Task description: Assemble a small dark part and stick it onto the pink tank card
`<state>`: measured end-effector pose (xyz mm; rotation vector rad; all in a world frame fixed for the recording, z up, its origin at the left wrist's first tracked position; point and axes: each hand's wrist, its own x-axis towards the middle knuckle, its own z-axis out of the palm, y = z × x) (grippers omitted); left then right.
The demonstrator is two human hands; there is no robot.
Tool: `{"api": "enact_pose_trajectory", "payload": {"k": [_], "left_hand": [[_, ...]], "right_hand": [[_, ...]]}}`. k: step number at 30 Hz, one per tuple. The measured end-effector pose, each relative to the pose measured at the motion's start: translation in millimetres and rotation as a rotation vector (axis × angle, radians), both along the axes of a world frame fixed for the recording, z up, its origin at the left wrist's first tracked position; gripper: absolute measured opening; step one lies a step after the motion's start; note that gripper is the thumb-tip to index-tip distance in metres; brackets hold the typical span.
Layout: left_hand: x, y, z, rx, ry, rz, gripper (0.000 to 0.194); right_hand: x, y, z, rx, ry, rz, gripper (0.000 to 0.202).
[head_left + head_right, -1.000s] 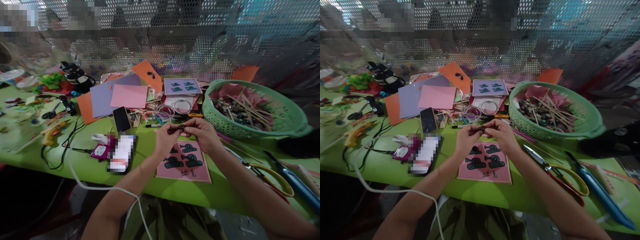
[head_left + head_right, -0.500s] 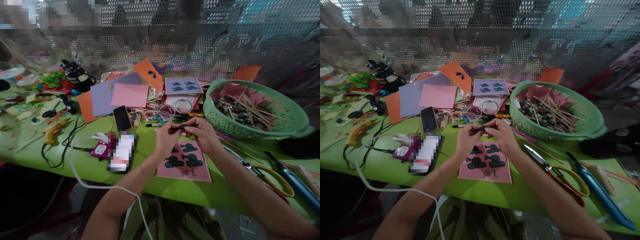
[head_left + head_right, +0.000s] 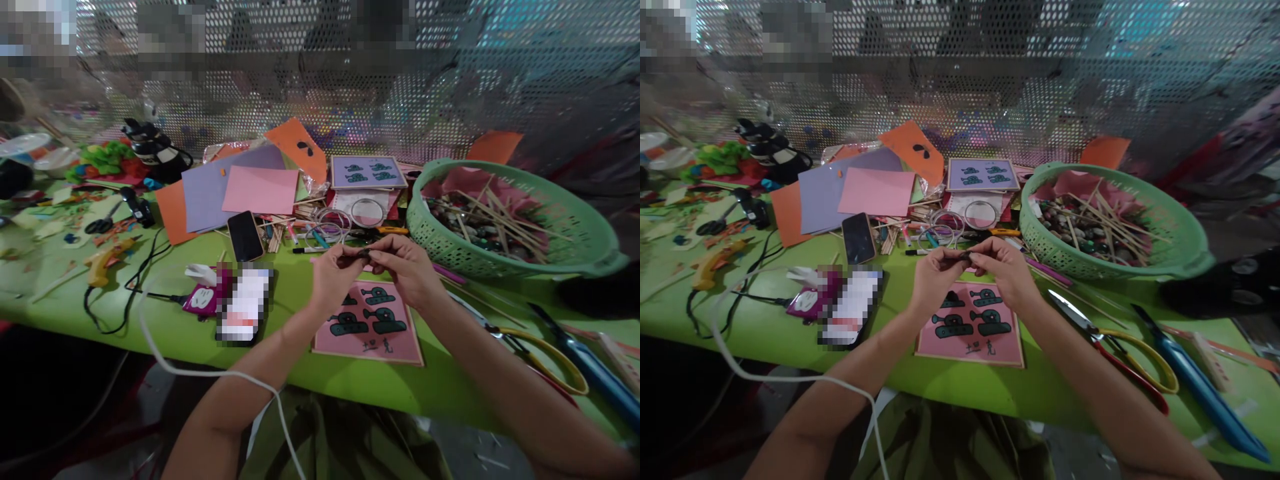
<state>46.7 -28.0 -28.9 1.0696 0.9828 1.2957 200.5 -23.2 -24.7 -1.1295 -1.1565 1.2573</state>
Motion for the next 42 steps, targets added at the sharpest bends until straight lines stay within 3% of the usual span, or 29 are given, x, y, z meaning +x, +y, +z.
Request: {"api": "enact_pose_trajectory", "payload": {"k": [21,32,42], "left_hand": [[3,1,-7.8,-0.058,-0.082,0.013,0.017],[12,2,-33.9,-0.042,0.041,0.019,0.019],[17,-1,-33.8,-0.018,0.012,-0.014,0.019]], "right_hand": [[-3,0,0.3,-0.002,-0.034,-0.024,0.024],[7,-3,-6.6,-0.106,-0.026,-0.107,0.042],[13,-4,-22.6,-0.014,-0.096,-0.106,0.022]]}}
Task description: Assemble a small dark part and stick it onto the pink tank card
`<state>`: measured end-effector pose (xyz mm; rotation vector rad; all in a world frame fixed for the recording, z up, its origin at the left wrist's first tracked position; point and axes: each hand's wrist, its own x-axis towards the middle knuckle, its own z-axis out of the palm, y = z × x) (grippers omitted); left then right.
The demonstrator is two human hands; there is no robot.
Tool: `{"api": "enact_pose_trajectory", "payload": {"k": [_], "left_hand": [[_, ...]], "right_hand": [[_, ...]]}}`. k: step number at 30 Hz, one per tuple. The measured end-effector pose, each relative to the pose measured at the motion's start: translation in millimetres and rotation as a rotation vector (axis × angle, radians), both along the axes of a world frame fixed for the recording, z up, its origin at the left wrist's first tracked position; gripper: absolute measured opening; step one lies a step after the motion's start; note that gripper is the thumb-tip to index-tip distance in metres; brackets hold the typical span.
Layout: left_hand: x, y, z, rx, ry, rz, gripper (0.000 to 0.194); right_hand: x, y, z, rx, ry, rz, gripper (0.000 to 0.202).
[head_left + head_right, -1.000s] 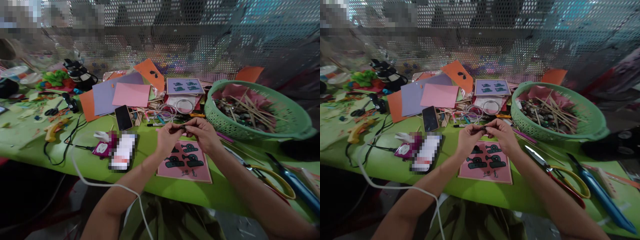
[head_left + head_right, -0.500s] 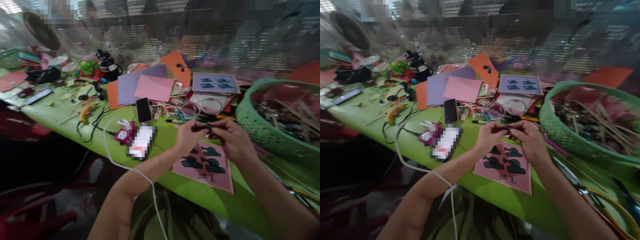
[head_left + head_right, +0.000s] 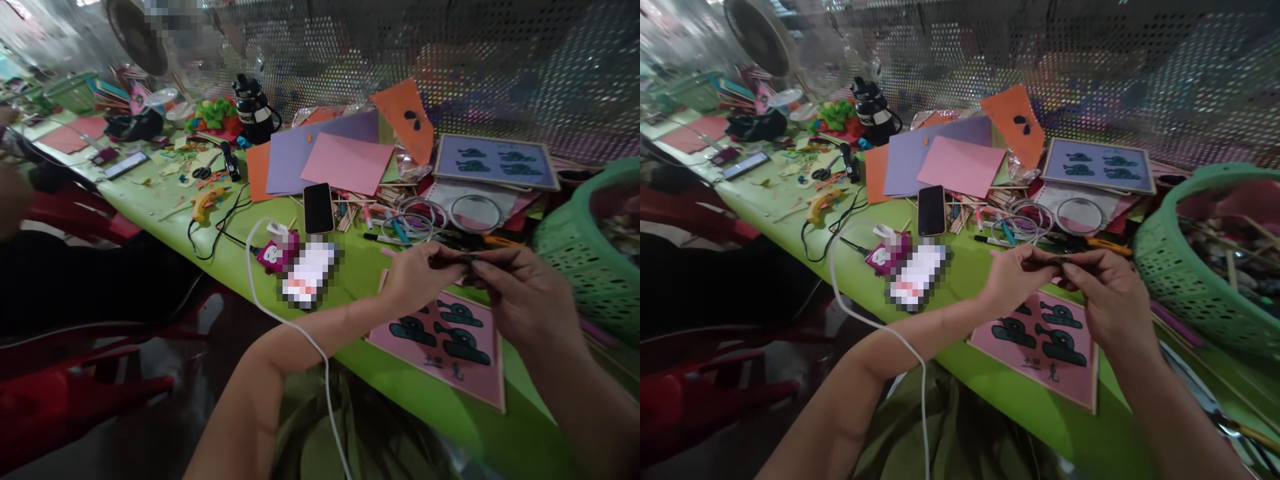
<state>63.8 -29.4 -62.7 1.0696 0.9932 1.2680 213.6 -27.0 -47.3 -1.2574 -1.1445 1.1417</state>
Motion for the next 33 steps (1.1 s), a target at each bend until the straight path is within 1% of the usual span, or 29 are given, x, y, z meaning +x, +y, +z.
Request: {"api": "enact_pose_trajectory", "payload": {"k": [3,5,9,12,15,24,28,33], "left_hand": [[-1,1,-1.3,-0.013,0.010,0.004,0.016],[-3,1,0.6,-0.024,0.027,0.016,0.014],[-7,2,11.9,-0.040,0.004,0.040,0.011],[-9,3,21.1,-0.030,-0.036,0.037,0.007],[-10,3,25.8,-0.011,-0.050,0.031,0.007],[-14,2,29.8,-0.027,-0.087,0.041,0.008],[-14,1,32.3,-0.020,-0.060,0.052,0.007],[-13,1,31.0,-0.013,-0.039,0.060,0.007]], "right_hand": [[-1,0,1.3,0.007,-0.017,-0.004,0.023],[-3,0,4.8,0.013,-0.018,-0.004,0.027],[-8,0,13.5,-0.009,0.002,0.027,0.035],[-11,1,17.5,0.007,-0.004,0.034,0.036],[-14,1,19.0,0.033,-0.019,0.029,0.035],[-13,3,14.3,0.091,-0.033,0.076,0.032],[-12,3,13.2,0.102,-0.041,0.077,0.034],[-13,4,12.3,0.099,-0.057,0.083,0.031]]}}
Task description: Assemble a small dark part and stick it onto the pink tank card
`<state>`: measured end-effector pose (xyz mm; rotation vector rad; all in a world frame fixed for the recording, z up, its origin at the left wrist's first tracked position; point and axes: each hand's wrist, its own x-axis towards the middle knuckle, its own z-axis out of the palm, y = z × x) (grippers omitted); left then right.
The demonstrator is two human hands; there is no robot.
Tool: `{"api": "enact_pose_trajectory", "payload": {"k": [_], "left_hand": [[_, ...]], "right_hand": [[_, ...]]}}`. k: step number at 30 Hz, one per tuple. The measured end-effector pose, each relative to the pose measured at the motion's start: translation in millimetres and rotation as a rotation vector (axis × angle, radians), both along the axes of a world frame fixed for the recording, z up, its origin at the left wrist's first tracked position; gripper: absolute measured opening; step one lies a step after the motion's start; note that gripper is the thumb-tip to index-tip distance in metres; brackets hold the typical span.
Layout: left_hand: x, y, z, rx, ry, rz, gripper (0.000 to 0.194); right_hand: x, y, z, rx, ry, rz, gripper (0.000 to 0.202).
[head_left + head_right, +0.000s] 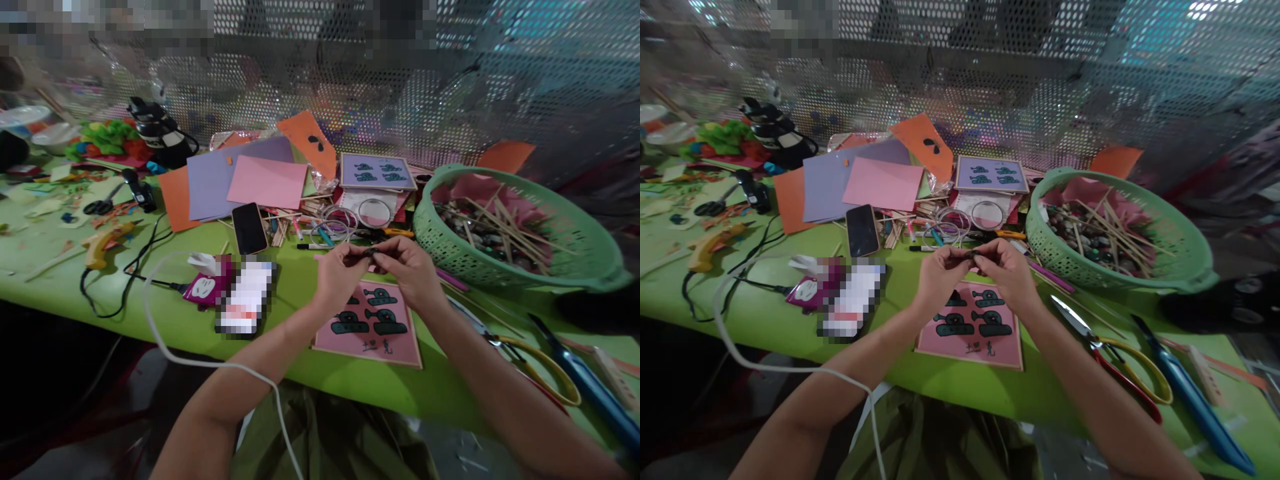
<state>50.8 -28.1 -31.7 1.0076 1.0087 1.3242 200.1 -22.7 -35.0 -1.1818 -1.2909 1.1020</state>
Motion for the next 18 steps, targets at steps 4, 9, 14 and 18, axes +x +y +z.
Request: {"api": "enact_pose_trajectory", "payload": {"k": [4,9,14,18], "left_hand": [[0.7,0.5,-1.4,-0.015,-0.014,0.004,0.007],[-0.7,1.4,1.5,-0.026,-0.058,-0.005,0.008],[-0.7,-0.2,3.0,-0.024,-0.064,-0.012,0.009],[0.7,-1.0,-0.6,-0.019,-0.050,-0.010,0.010]], "right_hand": [[-0.5,0.3,-0.3,-0.009,0.016,-0.008,0.029],[1.0,0.3,1.3,-0.014,0.032,0.008,0.030],[1.2,0.6,1.7,-0.015,0.029,-0.001,0.030],[0.5,0.6,0.8,-0.021,0.031,0.000,0.025]]}}
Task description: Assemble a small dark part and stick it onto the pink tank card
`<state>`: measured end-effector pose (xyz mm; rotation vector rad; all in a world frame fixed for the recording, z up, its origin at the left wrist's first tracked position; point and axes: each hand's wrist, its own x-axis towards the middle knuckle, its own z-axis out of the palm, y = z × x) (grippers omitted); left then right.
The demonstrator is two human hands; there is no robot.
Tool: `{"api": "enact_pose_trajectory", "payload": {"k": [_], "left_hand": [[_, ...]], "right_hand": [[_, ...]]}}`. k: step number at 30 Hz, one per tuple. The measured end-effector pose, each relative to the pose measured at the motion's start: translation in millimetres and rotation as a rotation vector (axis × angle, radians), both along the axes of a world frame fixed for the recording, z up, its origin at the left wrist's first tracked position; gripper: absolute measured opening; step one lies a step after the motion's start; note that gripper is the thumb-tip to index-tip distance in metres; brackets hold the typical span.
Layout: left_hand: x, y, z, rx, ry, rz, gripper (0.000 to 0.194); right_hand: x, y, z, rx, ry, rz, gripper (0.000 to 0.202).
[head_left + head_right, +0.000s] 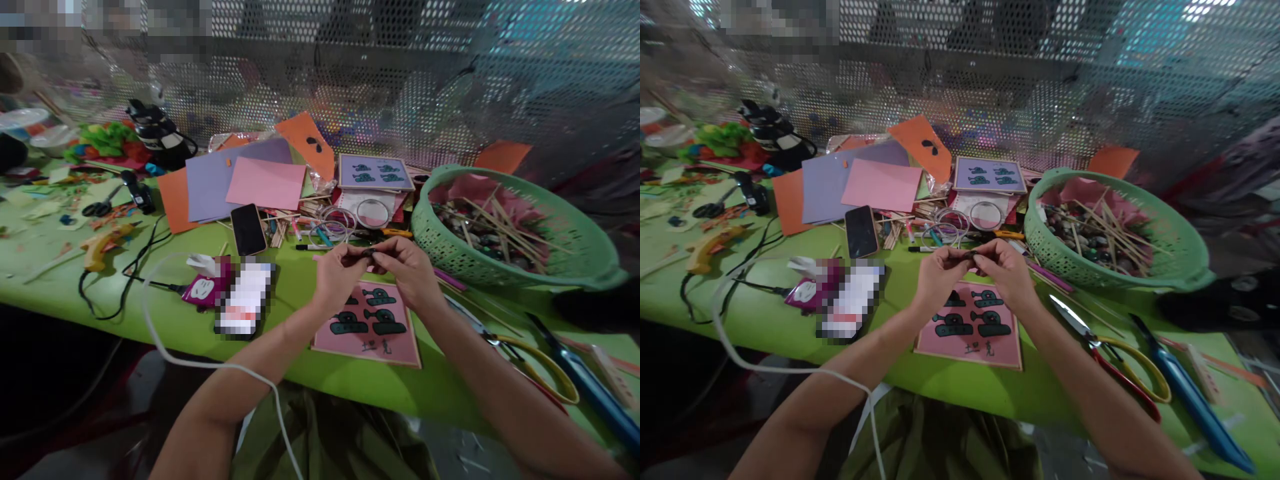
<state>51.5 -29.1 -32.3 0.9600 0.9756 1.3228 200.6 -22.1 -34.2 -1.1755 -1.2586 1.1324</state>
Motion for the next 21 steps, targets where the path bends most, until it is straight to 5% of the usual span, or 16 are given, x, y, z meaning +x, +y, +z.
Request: {"api": "enact_pose_trajectory", "payload": {"k": [21], "left_hand": [[-2.0,0.8,2.7,-0.021,-0.048,-0.020,0.016]], "right_hand": [[-2.0,0.2,4.2,-0.021,0.059,0.012,0.022]]}}
